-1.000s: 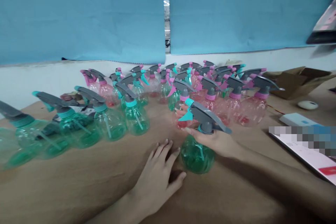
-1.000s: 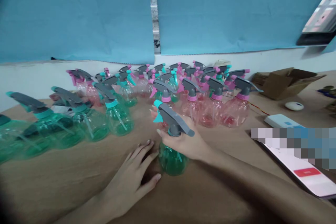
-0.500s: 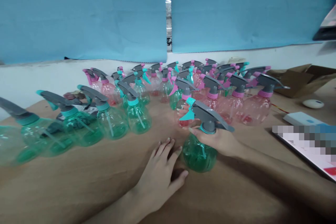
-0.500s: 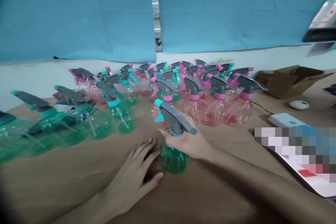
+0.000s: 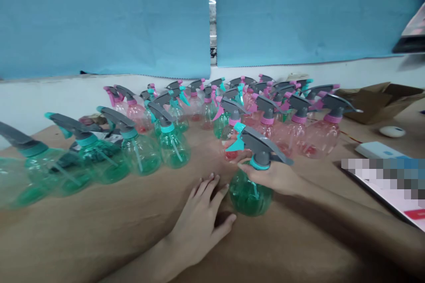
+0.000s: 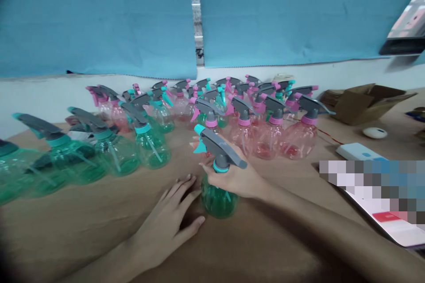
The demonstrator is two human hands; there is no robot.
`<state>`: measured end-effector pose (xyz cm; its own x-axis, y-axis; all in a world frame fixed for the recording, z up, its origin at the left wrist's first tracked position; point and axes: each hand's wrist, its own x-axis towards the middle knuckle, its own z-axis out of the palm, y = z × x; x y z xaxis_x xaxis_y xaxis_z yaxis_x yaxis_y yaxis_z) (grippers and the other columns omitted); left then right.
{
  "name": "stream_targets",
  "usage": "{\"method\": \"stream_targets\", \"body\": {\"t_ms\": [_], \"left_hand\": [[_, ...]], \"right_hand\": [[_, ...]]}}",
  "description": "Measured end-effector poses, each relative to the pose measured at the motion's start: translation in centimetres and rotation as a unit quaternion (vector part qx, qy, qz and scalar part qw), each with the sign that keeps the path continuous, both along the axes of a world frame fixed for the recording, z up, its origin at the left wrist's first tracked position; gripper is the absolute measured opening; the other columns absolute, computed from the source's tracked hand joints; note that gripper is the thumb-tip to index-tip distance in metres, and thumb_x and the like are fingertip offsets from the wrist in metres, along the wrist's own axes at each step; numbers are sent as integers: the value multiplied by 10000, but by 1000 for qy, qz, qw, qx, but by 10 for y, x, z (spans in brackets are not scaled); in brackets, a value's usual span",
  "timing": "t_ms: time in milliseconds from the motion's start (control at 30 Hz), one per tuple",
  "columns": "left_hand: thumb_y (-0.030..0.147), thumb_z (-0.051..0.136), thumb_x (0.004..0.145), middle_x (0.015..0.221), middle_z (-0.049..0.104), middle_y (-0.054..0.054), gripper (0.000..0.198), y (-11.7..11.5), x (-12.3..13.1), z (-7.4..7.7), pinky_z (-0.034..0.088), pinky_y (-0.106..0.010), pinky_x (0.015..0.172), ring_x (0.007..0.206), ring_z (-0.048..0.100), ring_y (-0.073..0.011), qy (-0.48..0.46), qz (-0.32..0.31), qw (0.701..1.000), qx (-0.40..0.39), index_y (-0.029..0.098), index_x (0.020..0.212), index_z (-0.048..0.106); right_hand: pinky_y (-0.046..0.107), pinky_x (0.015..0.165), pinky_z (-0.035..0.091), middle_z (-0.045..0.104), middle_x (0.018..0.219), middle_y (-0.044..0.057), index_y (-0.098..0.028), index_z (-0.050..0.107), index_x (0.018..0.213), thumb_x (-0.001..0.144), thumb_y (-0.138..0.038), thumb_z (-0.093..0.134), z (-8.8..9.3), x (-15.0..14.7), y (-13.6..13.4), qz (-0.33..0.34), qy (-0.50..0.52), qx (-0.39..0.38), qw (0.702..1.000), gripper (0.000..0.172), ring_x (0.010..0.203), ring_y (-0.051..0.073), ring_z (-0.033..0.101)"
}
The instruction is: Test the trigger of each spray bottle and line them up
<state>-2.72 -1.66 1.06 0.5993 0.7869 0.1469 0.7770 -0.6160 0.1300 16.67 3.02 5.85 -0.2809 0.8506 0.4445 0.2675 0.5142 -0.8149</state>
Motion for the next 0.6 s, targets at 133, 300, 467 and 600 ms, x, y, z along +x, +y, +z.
{"method": "stream_targets", "body": {"t_ms": [133,300,467,600], "left_hand": [[401,496,858,1391,341,-140,512,1,0,-1,282,-502,997,1275,279,-293,-1,1,1000,5,164,1301,399],[394,498,858,1392,341,-136,504,1,-1,-1,303,-511,985,1272,287,-302,-3,-1,1000,5,170,1299,402],[379,520,845,1390,346,-133,510,0,-2,-2,313,-512,979,1267,296,-309,-10,-1,1000,8,172,1297,405],[392,507,853,1394,337,-139,506,-1,-3,-3,317,-523,972,1269,291,-316,-10,-1,1000,2,173,1297,405]], "right_hand": [[324,705,531,654,770,22,-212,585,896,688,-238,535,2,-1,-1,-3,7,-2,1000,215,724,171,633],[298,706,531,650,769,31,-211,590,674,671,-217,516,5,0,-2,15,-11,-22,1000,74,745,161,634],[300,680,522,632,736,20,-211,576,632,687,-233,499,5,0,-4,6,-27,-16,999,97,684,147,604],[296,659,512,615,733,15,-214,567,656,685,-238,506,8,1,-5,3,-23,-29,999,72,671,145,592]]}}
